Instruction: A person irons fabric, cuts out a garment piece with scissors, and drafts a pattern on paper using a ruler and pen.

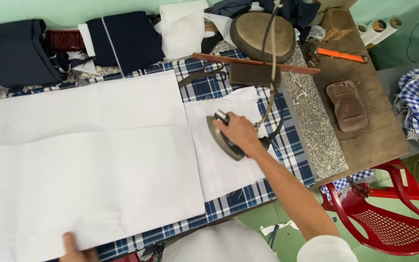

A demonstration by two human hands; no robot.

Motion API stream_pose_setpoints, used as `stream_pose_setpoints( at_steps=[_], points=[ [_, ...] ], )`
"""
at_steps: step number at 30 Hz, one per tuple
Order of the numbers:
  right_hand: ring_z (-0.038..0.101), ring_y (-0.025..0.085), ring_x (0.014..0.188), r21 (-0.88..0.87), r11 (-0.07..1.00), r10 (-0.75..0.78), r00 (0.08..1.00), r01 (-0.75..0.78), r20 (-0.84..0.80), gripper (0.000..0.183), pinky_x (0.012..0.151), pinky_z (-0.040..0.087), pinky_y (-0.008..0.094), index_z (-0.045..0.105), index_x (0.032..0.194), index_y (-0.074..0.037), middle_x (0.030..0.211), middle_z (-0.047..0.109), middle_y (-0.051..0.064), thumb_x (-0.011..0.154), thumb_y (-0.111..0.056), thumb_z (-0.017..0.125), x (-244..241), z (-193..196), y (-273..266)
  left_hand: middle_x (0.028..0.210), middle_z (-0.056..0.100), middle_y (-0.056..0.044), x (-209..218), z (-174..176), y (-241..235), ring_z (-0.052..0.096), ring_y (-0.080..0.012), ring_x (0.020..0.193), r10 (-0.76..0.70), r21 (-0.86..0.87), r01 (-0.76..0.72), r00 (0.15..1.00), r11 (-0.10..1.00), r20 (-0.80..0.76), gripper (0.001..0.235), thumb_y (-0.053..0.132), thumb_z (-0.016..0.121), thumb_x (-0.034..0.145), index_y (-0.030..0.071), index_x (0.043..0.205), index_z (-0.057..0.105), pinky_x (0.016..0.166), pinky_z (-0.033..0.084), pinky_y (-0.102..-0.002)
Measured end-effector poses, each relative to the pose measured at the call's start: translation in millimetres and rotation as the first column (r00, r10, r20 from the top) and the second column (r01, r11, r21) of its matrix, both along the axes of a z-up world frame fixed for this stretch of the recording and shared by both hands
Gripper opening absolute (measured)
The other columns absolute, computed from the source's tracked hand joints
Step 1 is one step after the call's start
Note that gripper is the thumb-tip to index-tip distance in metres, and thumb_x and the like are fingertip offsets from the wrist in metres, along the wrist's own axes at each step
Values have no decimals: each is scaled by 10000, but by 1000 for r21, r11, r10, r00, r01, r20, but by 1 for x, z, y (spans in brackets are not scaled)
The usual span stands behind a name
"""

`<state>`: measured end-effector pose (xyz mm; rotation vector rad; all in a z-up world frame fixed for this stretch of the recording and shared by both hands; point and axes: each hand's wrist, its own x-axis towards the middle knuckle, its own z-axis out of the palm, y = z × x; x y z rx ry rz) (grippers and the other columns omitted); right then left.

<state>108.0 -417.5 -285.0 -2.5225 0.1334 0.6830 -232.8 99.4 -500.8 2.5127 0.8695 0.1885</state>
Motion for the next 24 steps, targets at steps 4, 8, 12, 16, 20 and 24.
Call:
stream_pose_setpoints(
  at_steps=[4, 8, 12, 16, 20, 24],
  points=[
    [699, 263, 631, -24, 985, -173, 985, 173, 10, 466, 516, 586, 320, 606, 1105, -42, 846, 677, 155, 1067, -496, 510, 55, -1, -38, 1398, 638, -74, 67, 92, -122, 653, -197, 1237, 755, -928, -302, 655, 216, -38, 532, 279, 663, 968, 21, 1413, 530, 1057, 570, -322],
    [647, 328, 703, -63, 967, -240, 966, 246, 94, 579, 600, 510, 434, 645, 940, -20, 820, 677, 161, 1048, -575, 523, 70, -28, -99, 1511, 515, -50, 71, 111, -143, 536, -241, 1331, 725, -920, -233, 685, 315, 75, 643, 173, 632, 934, 95, 1533, 411, 1115, 490, -383],
    [443, 253, 531, -27, 949, -311, 946, 314, 94, 603, 537, 371, 416, 467, 699, -94, 599, 449, 78, 1060, -576, 512, 48, -36, -130, 1485, 543, -44, 74, 118, -134, 558, -199, 1290, 716, -935, -271, 697, 227, -28, 631, 186, 646, 913, 49, 1496, 446, 1062, 501, -338],
    [664, 363, 831, -81, 947, -308, 950, 311, 42, 631, 721, 520, 472, 659, 1030, 12, 925, 684, 201, 1037, -592, 475, 5, -26, -126, 709, 548, -110, 69, 81, -117, 463, -228, 546, 709, -686, -680, 617, 261, -342, 488, 395, 800, 887, 17, 1169, 678, 469, 379, -343],
    [556, 271, 592, -27, 950, -313, 949, 312, -45, 585, 529, 417, 387, 646, 954, -19, 707, 583, 135, 999, -589, 523, -41, -17, -102, 1446, 551, -147, 104, 169, -152, 545, -364, 1257, 728, -739, -574, 664, 351, -170, 594, 102, 641, 929, -7, 1487, 471, 1091, 445, -462],
    [484, 149, 444, -31, 989, -150, 980, 147, -128, 482, 412, 384, 264, 620, 906, -100, 590, 548, 28, 998, -566, 542, -76, -12, -76, 1252, 644, -150, 115, 162, -142, 615, -395, 1064, 815, -532, -792, 502, 298, -291, 479, 167, 714, 922, 5, 1359, 606, 982, 474, -480]
  ],
)
